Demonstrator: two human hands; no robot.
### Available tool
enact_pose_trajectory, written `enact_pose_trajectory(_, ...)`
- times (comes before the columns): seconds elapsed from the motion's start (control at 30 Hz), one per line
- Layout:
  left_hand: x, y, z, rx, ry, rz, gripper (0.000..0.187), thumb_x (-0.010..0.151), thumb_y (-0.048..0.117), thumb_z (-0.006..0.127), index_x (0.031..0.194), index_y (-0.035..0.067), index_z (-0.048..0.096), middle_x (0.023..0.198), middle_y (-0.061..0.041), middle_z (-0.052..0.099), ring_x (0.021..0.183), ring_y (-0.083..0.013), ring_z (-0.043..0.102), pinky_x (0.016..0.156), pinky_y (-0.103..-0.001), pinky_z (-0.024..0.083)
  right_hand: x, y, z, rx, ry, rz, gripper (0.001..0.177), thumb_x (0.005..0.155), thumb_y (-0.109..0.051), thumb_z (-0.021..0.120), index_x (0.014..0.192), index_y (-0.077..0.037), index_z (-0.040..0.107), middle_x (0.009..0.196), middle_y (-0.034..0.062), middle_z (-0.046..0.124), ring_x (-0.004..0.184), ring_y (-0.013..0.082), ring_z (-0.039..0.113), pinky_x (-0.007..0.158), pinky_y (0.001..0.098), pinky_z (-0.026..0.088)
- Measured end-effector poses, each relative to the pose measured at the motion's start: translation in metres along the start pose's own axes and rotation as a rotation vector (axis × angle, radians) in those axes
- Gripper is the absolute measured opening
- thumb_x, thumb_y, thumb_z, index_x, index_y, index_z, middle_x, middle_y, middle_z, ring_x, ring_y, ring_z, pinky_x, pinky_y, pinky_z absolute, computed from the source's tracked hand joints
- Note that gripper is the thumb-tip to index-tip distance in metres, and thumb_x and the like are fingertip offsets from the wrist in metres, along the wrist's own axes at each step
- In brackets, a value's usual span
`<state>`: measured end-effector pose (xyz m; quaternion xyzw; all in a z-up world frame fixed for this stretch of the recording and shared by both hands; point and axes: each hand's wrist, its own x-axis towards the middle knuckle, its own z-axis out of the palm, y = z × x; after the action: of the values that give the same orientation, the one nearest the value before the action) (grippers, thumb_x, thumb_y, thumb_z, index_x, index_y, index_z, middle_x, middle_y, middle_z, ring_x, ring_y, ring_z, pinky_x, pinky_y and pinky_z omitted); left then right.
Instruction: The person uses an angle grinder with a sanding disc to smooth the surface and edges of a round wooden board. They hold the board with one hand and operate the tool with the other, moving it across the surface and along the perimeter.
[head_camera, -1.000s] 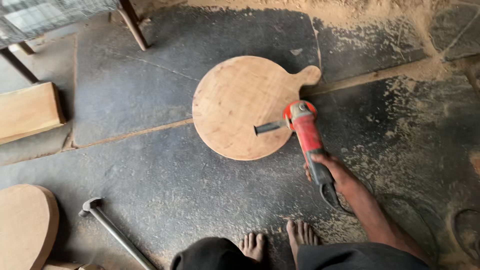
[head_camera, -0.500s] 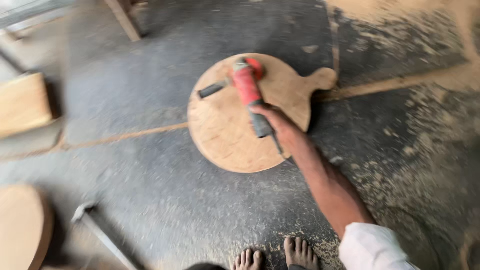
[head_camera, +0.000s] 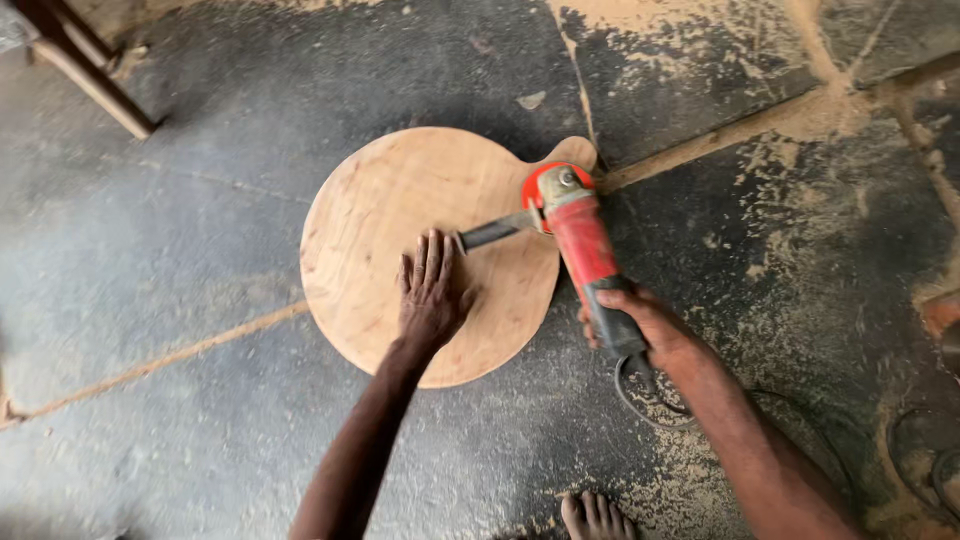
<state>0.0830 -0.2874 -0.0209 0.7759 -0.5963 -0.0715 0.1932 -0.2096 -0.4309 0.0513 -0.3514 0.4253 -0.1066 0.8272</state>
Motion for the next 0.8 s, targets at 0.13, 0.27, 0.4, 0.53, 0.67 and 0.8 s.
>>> enact_pose_trajectory(0.13, 0.002, -0.023, 0.020, 0.022, -0.048, -0.016, 0.090, 0.094, 0.056, 0.057, 0.163, 0.006, 0.025, 0.170, -0.016, 0.023, 0.158, -0.0311, 0.017, 0.126, -0.054, 0.010, 0.034, -0.009, 0.015, -0.080, 0.061, -0.045, 0.060, 0.075, -0.044, 0.078, 0.113, 0.001, 0.064, 0.084, 0.0117, 0.071, 0.068, 0.0209, 0.074, 0.061, 0.0355, 0.065)
enact_pose_trajectory(0.27, -0.034, -0.038, 0.004, 0.070, -0.037, -0.155, 0.090, 0.097, 0.060, 0.053, 0.163, 0.008, 0.024, 0.171, -0.013, 0.023, 0.159, -0.0308, 0.017, 0.127, -0.053, 0.009, 0.075, -0.023, 0.045, 0.037, 0.046, 0.012, 0.058, 0.079, -0.044, 0.078, 0.110, 0.003, 0.064, 0.084, 0.0115, 0.071, 0.067, 0.0220, 0.072, 0.060, 0.0363, 0.062)
enact_pose_trajectory(0.4, -0.042, -0.045, -0.005, 0.107, -0.060, -0.120, 0.092, 0.095, 0.061, 0.054, 0.164, 0.007, 0.025, 0.171, -0.014, 0.023, 0.158, -0.0314, 0.018, 0.126, -0.055, 0.009, 0.073, -0.034, 0.059, 0.018, 0.064, -0.028, 0.054, 0.081, -0.043, 0.077, 0.109, 0.001, 0.065, 0.085, 0.0101, 0.071, 0.068, 0.0200, 0.071, 0.061, 0.0350, 0.061)
enact_pose_trajectory(0.53, 0.005, -0.111, -0.029, 0.087, -0.135, -0.193, 0.101, 0.085, 0.067, 0.064, 0.161, 0.011, 0.028, 0.165, -0.017, 0.024, 0.152, -0.0353, 0.019, 0.120, -0.057, 0.015, 0.000, -0.027, 0.024, -0.061, 0.048, -0.071, 0.049, 0.082, -0.043, 0.075, 0.107, -0.003, 0.065, 0.083, 0.0086, 0.070, 0.067, 0.0190, 0.071, 0.061, 0.0349, 0.062)
enact_pose_trajectory(0.67, 0.065, -0.174, -0.046, -0.105, -0.002, -0.449, 0.103, 0.084, 0.064, 0.074, 0.163, 0.015, 0.031, 0.160, -0.023, 0.034, 0.147, -0.0425, 0.032, 0.117, -0.054, 0.034, -0.100, -0.011, -0.043, -0.114, 0.187, -0.043, 0.055, 0.079, -0.042, 0.072, 0.111, 0.002, 0.062, 0.083, 0.0164, 0.070, 0.068, 0.0265, 0.070, 0.061, 0.0434, 0.061)
enact_pose_trajectory(0.8, 0.032, -0.182, -0.024, -0.155, 0.107, -0.475, 0.095, 0.087, 0.062, 0.072, 0.164, 0.017, 0.038, 0.153, -0.020, 0.050, 0.140, -0.0393, 0.049, 0.115, -0.053, 0.044, -0.176, 0.040, -0.086, 0.112, 0.346, 0.096, 0.059, 0.075, -0.041, 0.069, 0.116, 0.001, 0.062, 0.085, 0.0165, 0.071, 0.067, 0.0265, 0.071, 0.061, 0.0443, 0.061)
